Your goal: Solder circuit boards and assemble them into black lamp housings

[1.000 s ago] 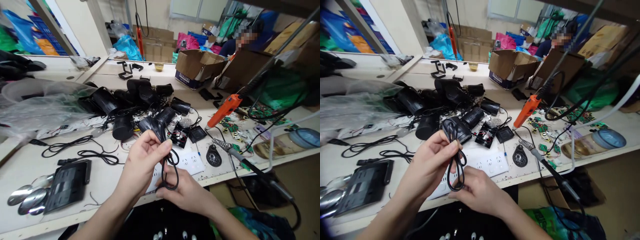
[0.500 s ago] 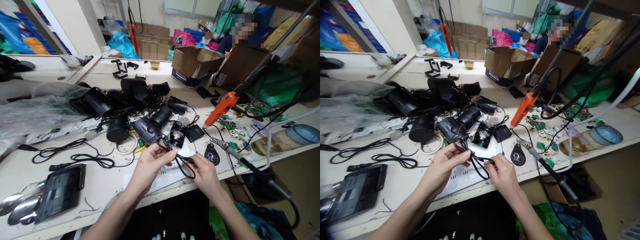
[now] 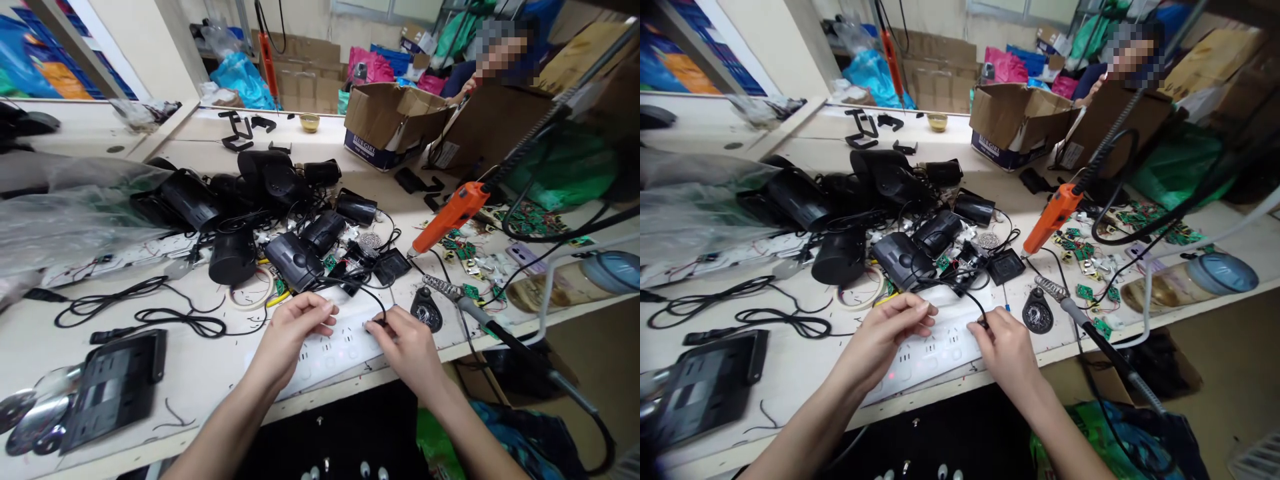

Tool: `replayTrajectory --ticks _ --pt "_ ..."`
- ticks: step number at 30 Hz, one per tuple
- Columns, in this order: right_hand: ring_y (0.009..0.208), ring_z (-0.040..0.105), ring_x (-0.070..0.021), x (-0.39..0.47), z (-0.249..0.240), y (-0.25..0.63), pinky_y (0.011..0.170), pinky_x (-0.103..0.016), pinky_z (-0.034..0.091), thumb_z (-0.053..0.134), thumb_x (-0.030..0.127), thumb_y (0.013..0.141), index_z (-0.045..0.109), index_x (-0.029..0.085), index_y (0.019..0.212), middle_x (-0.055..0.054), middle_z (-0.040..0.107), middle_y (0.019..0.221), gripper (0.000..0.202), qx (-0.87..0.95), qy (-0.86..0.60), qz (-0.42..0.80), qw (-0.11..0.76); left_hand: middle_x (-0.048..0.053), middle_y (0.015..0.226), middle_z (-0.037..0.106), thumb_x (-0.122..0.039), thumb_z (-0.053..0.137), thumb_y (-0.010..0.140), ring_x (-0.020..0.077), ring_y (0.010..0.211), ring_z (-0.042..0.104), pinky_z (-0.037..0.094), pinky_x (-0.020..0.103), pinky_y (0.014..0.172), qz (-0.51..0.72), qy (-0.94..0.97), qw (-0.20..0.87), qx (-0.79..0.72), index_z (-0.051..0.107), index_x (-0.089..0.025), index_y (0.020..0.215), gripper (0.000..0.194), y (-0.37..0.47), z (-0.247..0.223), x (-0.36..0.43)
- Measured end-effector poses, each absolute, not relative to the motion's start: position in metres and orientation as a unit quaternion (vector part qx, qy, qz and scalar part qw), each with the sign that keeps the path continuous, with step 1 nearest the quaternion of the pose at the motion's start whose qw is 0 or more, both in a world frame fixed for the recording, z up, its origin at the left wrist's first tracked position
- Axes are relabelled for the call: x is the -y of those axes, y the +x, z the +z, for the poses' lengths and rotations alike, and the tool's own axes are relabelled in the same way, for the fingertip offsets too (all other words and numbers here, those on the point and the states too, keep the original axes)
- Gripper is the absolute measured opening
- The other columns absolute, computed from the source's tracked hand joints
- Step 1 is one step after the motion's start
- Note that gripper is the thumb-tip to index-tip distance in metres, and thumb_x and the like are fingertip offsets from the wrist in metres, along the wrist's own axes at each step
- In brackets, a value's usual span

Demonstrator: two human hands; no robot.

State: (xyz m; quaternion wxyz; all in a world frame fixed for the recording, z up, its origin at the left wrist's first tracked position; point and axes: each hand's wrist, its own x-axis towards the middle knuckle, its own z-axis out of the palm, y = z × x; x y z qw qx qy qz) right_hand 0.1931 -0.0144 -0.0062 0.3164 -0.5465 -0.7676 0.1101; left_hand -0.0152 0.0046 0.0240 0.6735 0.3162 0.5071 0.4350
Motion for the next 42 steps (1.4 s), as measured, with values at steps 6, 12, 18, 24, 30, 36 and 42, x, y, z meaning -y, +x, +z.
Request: replayTrajectory --ticks 6,12,18,24,30,36,42 --pt "0.056 0.058 -0.0135 0.012 -0.009 0.196 0.054 -0.023 0.045 0.055 0.032 0.094 0.06 0.02 0.071 -0.001 0.062 0.065 0.026 0.739 -0.571 0.165 0.316 0.003 0.074 0.068 -0.04 0.069 0.073 0.0183 0.072 0.063 0.051 0.03 0.07 0.354 0.482 0.577 -0.557 0.067 -0.018 0.074 0.022 -0.019 0.013 -0.004" --pt "0.066 0.058 -0.016 0.018 -0.006 0.19 0.062 -0.026 0.045 0.049 0.022 0.097 0.056 0.019 0.078 -0.002 0.058 0.071 0.021 0.795 -0.522 0.107 0.291 0.011 0.11 0.069 -0.037 0.074 0.074 0.031 0.105 0.059 0.043 0.048 0.095 0.232 0.744 0.317 -0.541 0.065 -0.019 0.11 0.042 -0.017 0.002 0.008" --pt "0.064 0.055 -0.015 0.02 -0.004 0.19 0.059 -0.025 0.043 0.046 0.018 0.096 0.054 0.02 0.077 -0.001 0.054 0.07 0.021 0.811 -0.509 0.118 0.263 0.014 0.122 0.063 -0.031 0.073 0.075 0.0321 0.112 0.056 0.034 0.055 0.102 0.144 0.848 0.22 -0.46 0.053 -0.019 0.127 0.058 -0.004 0.0 0.024" --pt "0.063 0.056 -0.0147 0.016 -0.011 0.188 0.06 -0.025 0.045 0.05 0.021 0.096 0.057 0.019 0.079 -0.002 0.057 0.072 0.019 0.792 -0.522 0.139 0.283 0.015 0.121 0.063 -0.023 0.071 0.076 0.0322 0.11 0.057 0.041 0.05 0.096 0.148 0.848 0.212 -0.462 0.049 -0.017 0.132 0.061 -0.002 -0.006 0.025" --pt "0.068 0.057 -0.0178 0.021 -0.018 0.184 0.063 -0.028 0.046 0.042 0.017 0.096 0.059 0.017 0.082 -0.005 0.056 0.076 0.022 0.807 -0.512 0.119 0.269 0.017 0.112 0.065 -0.026 0.076 0.072 0.0349 0.105 0.059 0.044 0.052 0.091 0.153 0.841 0.193 -0.481 0.056 -0.014 0.119 0.052 -0.002 -0.009 0.026" --pt "0.068 0.056 -0.0178 0.019 -0.02 0.183 0.064 -0.029 0.048 0.045 0.015 0.094 0.059 0.017 0.081 -0.004 0.054 0.076 0.02 0.802 -0.517 0.128 0.271 0.016 0.109 0.066 -0.026 0.078 0.071 0.0348 0.101 0.06 0.043 0.054 0.093 0.151 0.835 0.198 -0.49 0.057 -0.014 0.116 0.051 -0.002 -0.007 0.026" --pt "0.074 0.06 -0.0195 0.023 -0.019 0.183 0.069 -0.032 0.051 0.049 0.013 0.093 0.059 0.018 0.087 -0.005 0.055 0.082 0.012 0.787 -0.542 0.149 0.252 0.014 0.111 0.065 -0.026 0.08 0.069 0.0343 0.104 0.059 0.043 0.052 0.093 0.157 0.816 0.224 -0.508 0.058 -0.016 0.115 0.053 -0.001 -0.01 0.026"
